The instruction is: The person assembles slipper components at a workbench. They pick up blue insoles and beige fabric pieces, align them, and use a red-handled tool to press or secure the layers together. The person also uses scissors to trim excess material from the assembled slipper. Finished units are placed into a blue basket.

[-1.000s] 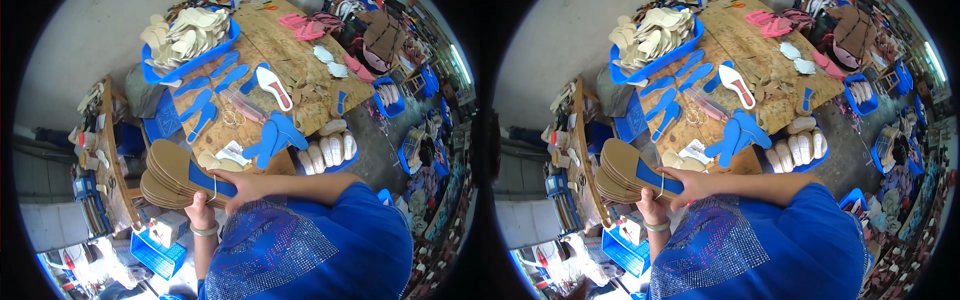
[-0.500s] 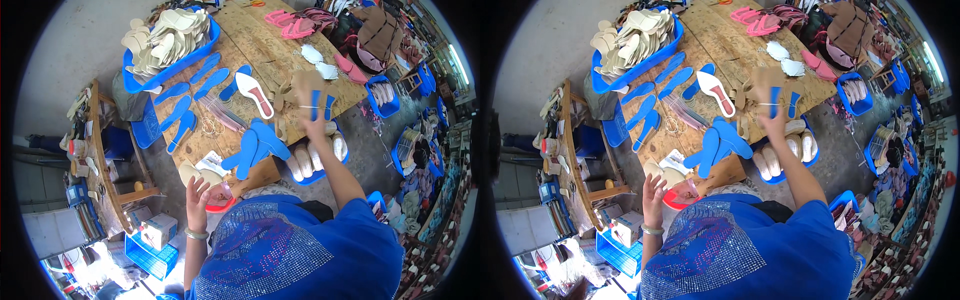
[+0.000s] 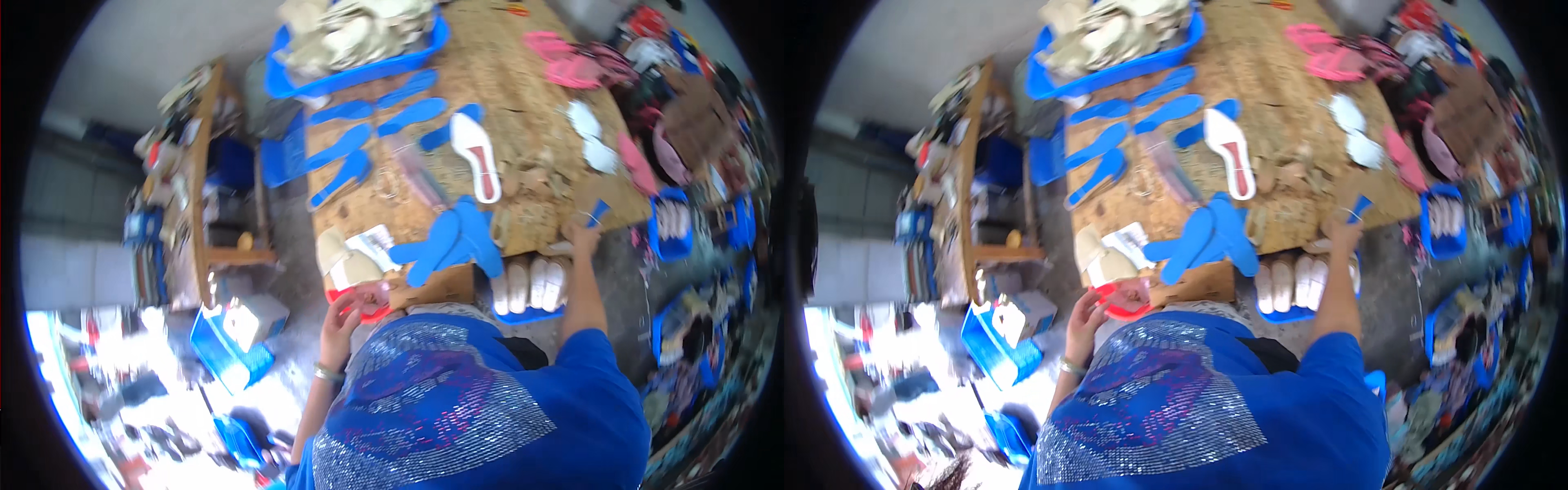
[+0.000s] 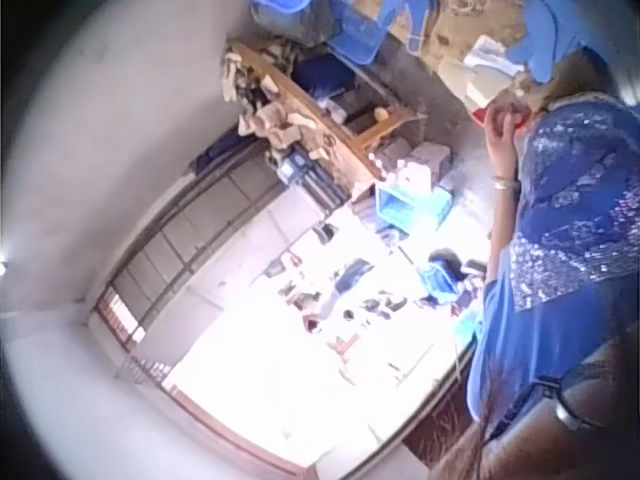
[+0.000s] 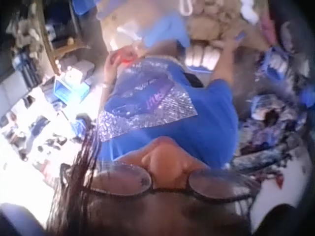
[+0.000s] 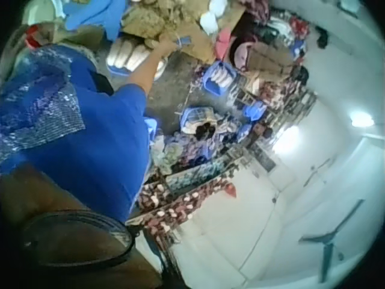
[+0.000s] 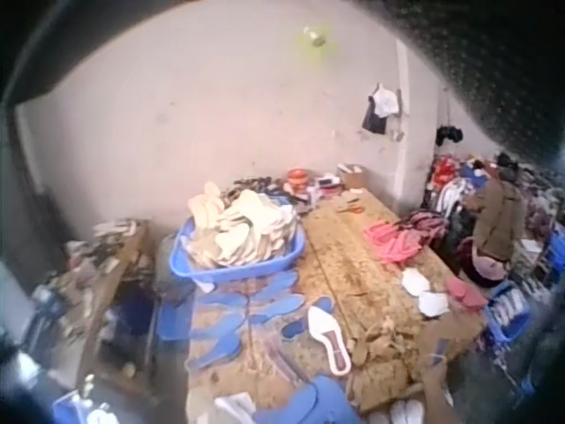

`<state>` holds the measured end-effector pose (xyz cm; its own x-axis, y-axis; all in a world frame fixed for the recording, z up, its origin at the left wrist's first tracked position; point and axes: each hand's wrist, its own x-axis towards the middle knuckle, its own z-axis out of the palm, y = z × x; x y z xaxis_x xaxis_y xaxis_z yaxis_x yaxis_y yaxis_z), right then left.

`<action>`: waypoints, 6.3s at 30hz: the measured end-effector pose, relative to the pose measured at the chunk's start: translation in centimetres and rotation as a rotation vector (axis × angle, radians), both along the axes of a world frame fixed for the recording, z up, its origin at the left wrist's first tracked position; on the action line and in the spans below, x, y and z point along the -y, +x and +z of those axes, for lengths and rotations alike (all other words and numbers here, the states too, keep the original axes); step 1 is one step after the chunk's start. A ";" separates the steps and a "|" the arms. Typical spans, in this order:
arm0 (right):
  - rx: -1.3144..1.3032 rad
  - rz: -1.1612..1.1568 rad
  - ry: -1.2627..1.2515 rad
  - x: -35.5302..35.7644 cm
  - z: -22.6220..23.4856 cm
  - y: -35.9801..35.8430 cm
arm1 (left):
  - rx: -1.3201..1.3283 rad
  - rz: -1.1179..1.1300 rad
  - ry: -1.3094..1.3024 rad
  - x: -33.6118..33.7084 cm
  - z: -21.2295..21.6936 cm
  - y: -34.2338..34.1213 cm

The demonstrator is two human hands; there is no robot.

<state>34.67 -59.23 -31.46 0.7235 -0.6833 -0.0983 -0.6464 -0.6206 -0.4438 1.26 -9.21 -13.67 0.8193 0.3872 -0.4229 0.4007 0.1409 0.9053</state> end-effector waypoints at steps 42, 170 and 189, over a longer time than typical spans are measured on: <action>0.061 1.941 -0.458 -65.8 -1.5 -3.9 | -0.148 0.719 -0.360 -5.7 -5.1 -18.9; 0.056 0.425 1.632 -30.1 13.7 -13.1 | -0.005 0.003 0.274 -6.2 -13.3 19.2; 0.434 0.342 0.540 -13.1 2.4 9.8 | -0.037 -0.068 -0.657 2.6 -4.6 16.3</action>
